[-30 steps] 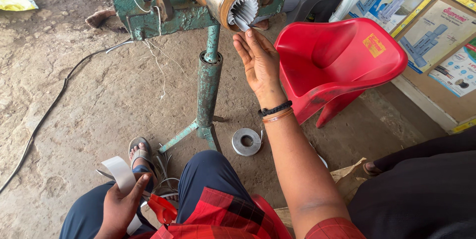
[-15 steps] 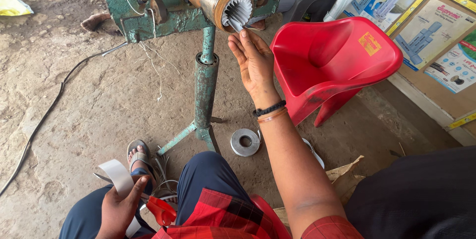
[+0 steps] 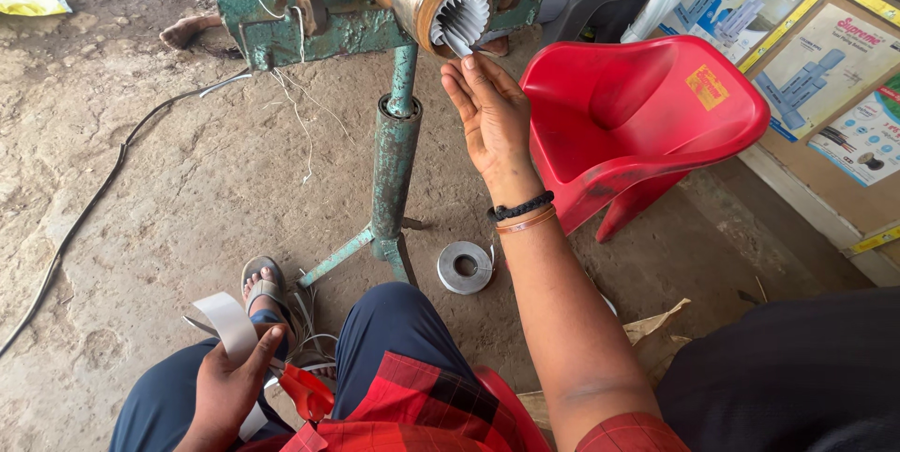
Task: The person cuts strips of white tape with scissors and inserts them into the slots of a cylindrical metal rotor. The person repeats this process multiple times, placing each strip into a different slot.
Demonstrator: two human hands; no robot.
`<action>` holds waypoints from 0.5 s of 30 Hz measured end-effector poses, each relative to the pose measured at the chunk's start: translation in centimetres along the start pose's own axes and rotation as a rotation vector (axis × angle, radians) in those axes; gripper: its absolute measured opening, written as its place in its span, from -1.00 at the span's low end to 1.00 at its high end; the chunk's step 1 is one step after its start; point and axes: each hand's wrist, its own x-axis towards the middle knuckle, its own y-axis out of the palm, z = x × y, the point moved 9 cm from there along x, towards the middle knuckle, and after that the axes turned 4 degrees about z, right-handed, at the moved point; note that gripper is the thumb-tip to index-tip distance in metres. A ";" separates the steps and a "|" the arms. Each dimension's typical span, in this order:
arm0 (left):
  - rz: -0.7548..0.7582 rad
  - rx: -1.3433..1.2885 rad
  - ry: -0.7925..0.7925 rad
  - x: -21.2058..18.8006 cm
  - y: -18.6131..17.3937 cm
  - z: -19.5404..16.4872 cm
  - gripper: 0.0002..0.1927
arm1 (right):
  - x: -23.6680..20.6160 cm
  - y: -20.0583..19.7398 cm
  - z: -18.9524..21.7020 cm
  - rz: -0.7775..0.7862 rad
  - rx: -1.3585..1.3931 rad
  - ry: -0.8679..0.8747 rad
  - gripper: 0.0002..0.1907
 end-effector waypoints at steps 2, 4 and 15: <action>0.006 -0.005 -0.020 -0.1 0.0 0.1 -0.56 | 0.0 0.0 0.0 0.002 0.004 0.000 -0.76; 0.007 0.003 -0.040 -0.1 0.0 0.2 -0.55 | 0.0 0.1 0.0 0.000 -0.001 0.000 -0.77; -0.013 -0.006 -0.062 -0.1 -0.1 0.4 -0.54 | 0.8 -0.6 -0.2 -0.040 -0.042 0.006 -0.82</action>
